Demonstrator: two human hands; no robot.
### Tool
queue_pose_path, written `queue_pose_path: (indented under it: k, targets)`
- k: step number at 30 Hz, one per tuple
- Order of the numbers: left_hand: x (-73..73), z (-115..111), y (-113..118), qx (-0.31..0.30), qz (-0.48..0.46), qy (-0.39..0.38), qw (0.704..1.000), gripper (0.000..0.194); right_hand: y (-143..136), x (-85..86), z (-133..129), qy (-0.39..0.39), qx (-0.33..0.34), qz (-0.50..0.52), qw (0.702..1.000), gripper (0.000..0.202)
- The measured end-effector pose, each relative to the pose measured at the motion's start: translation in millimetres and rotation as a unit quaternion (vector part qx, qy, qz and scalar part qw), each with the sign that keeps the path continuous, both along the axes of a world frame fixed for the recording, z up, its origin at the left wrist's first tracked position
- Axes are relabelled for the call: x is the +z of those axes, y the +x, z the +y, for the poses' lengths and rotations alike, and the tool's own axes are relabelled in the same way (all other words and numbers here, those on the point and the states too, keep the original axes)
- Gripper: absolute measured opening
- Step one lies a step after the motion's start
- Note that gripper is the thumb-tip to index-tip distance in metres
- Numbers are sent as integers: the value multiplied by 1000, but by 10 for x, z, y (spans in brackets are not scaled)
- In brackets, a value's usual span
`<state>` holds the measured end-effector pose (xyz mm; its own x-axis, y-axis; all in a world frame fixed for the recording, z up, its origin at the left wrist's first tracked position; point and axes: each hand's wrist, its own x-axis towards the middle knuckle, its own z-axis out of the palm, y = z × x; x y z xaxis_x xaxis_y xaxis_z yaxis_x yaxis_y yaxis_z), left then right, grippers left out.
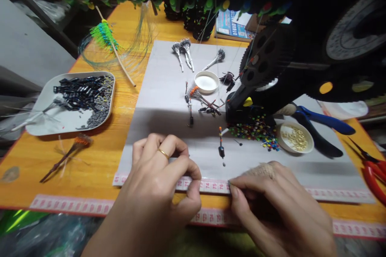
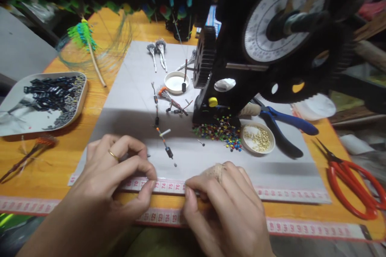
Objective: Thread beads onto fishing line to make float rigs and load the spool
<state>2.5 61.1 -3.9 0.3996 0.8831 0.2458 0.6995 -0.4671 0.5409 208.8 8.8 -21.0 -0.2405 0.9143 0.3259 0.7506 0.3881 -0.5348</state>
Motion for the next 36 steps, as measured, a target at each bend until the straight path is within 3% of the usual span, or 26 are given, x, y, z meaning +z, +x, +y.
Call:
queue_pose_path:
  k: [16, 21, 24, 26, 28, 29, 32, 34, 36]
  targets:
    - [-13, 0, 5, 2, -13, -12, 1000, 17, -27, -12, 5, 7, -5, 4, 1000, 14]
    - [-34, -34, -8, -13, -8, 31, 999, 13, -57, 5, 60, 40, -22, 2, 999, 14]
    - [-52, -180, 15, 0, -42, 93, 995, 16, -60, 47, 39, 70, -33, 50, 996, 16]
    - [-73, -324, 50, 1, -97, 101, 990, 23, -72, 75, -24, 47, -28, 138, 989, 18]
    - [-102, -466, 88, -2, -170, 74, 983, 26, -103, 88, -114, -54, -3, 286, 957, 16]
    - [-118, -526, 103, -9, -198, 53, 979, 26, -127, 89, -161, -129, 18, 371, 920, 13]
    - [-150, -650, 123, -46, -222, -25, 974, 23, -215, 90, -272, -322, 77, 575, 748, 6]
    - [-145, -698, 119, -42, -238, -75, 967, 20, -267, 104, -313, -360, 90, 646, 667, 11]
    - [-112, -726, 115, -9, -280, -116, 953, 15, -300, 130, -338, -353, 98, 687, 627, 14]
